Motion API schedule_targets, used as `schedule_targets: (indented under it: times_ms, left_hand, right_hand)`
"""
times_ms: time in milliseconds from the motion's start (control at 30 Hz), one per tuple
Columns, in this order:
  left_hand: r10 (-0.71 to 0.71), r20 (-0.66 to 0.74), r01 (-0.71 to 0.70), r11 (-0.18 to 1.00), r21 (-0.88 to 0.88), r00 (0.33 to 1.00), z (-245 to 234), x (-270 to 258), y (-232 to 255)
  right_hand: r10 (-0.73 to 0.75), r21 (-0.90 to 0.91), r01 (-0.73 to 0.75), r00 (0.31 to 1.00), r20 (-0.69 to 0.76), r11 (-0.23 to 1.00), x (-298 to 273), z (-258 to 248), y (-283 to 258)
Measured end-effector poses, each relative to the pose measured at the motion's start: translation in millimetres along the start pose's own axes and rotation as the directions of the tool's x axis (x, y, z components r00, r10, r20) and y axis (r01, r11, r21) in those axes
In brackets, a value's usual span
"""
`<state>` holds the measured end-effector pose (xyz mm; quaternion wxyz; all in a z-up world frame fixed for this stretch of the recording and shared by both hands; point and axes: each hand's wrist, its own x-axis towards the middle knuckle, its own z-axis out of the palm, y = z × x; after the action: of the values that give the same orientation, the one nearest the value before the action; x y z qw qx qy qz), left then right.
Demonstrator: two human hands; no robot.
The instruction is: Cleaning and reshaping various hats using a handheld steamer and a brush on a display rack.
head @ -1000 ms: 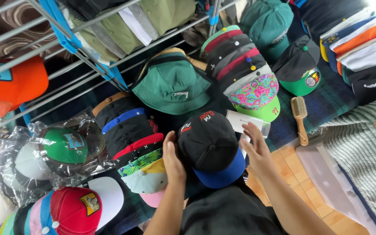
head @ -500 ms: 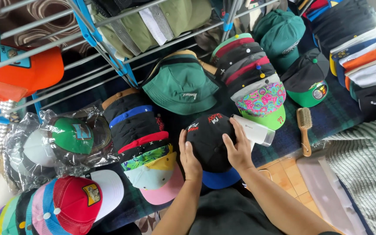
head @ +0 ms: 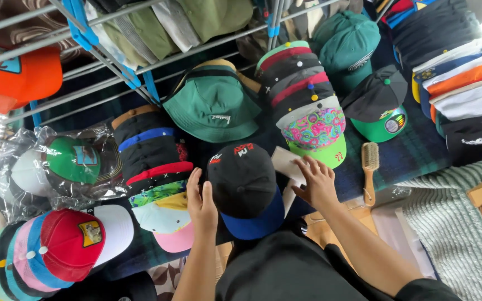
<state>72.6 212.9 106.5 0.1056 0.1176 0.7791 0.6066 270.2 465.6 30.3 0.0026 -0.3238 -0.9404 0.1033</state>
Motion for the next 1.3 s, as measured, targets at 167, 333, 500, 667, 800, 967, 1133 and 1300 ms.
schedule_targets:
  times_ms: [167,333,500,667,800,967,1133,1300]
  left_hand:
    - [0.209,0.035,-0.210,0.936,0.282,0.977,28.2,-10.9,46.8]
    - [0.398,0.078,-0.368,0.733,0.572,0.914,64.7,-9.1,39.8]
    - [0.448,-0.028,-0.263,0.573,0.776,0.893,78.8,-10.5,35.1]
    - [0.480,-0.044,-0.262,0.551,0.793,0.876,80.2,-11.7,31.9]
    - [0.495,-0.047,-0.261,0.534,0.804,0.868,83.7,-11.0,33.2]
    - [0.473,-0.058,-0.238,0.541,0.806,0.879,85.1,-12.1,34.1]
    - [0.471,-0.055,-0.238,0.540,0.807,0.881,86.7,-12.7,38.7]
    - [0.470,-0.076,-0.228,0.555,0.800,0.879,86.5,-14.0,35.7]
  right_hand:
    - [-0.022,0.018,0.018,0.981,0.194,1.000,20.5,9.8,35.8]
    - [-0.187,0.026,0.186,0.955,0.230,0.982,20.1,2.3,57.4]
    - [-0.290,0.123,0.281,0.954,0.069,0.952,-1.1,-1.4,97.7]
    - [-0.337,0.183,0.350,0.936,-0.096,0.919,-9.3,4.5,172.1]
    - [-0.314,0.179,0.331,0.942,-0.120,0.926,-0.7,9.3,214.5]
    - [-0.361,0.209,0.360,0.932,-0.034,0.909,13.1,6.2,214.6]
    - [-0.414,0.239,0.397,0.910,0.024,0.886,25.2,6.1,197.8]
    - [-0.339,0.289,0.315,0.940,0.037,0.904,18.4,32.8,195.8]
